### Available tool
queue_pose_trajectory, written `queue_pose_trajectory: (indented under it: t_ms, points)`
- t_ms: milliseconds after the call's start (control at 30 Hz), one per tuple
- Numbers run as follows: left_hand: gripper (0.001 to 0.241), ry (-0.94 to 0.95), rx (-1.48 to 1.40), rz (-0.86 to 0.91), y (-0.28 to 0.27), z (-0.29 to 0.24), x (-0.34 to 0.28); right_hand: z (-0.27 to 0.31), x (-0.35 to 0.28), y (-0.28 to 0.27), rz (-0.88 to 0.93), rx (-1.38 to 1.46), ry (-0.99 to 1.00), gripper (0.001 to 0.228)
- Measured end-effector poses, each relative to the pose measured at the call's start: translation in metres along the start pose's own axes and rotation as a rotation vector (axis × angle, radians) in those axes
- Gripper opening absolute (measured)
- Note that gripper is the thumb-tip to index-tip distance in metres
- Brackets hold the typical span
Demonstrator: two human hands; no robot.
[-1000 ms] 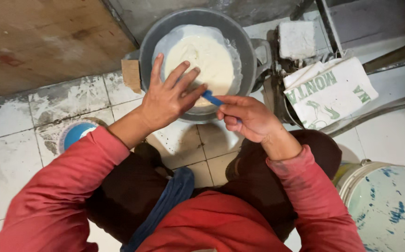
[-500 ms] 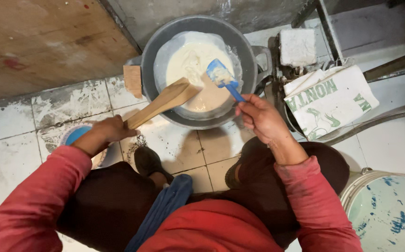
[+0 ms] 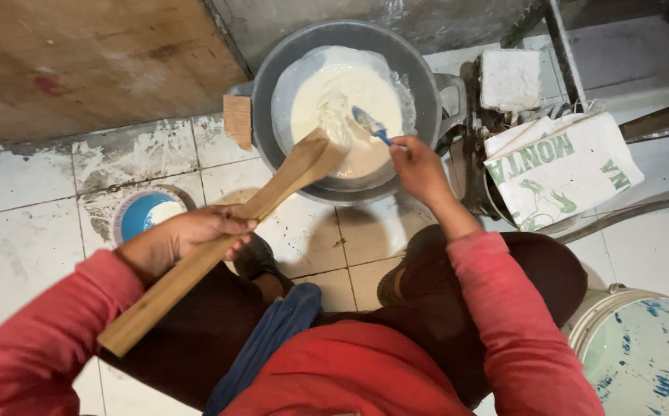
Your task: The person stirs a thick white mixture in a large pot using a wooden stirrer, periodically adding white powder from a bowl and scraping the sides with a spatula.
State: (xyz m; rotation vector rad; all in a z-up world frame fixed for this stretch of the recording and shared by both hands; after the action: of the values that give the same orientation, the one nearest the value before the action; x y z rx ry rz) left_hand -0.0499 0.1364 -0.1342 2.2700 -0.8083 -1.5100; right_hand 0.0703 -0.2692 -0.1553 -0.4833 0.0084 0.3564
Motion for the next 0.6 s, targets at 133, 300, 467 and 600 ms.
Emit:
queue_pose_trajectory:
  t_ms: [133, 300, 467, 600]
  points:
    - [0.025, 0.041, -0.124, -0.018, 0.04, 0.012, -0.013, -0.016, 0.03, 0.033, 0.019, -0.021, 0.045, 0.028]
    - [0.031, 0.045, -0.005, -0.128, 0.074, 0.015, -0.024, -0.031, 0.068, 0.084, 0.007, -0.01, -0.059, 0.027]
    - [0.042, 0.04, 0.124, -0.207, 0.084, 0.012, -0.029, -0.042, 0.094, 0.125, 0.016, -0.21, -0.173, 0.026]
    - [0.048, 0.074, 0.204, -0.197, 0.078, 0.01, -0.027, -0.043, 0.093, 0.135, 0.015, -0.305, -0.195, 0.029]
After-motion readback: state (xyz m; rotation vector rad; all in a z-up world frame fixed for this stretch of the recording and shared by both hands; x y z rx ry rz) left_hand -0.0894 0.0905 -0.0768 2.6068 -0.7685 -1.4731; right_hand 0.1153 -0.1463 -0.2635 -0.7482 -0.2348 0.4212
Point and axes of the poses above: each hand's wrist, its own x-axis towards the middle knuckle, its own y-axis out of the palm, z = x × y, the point moved 4 cm from there along x, towards the middle knuckle, and after that the axes turned 14 degrees about z, right-handed, at the moved point
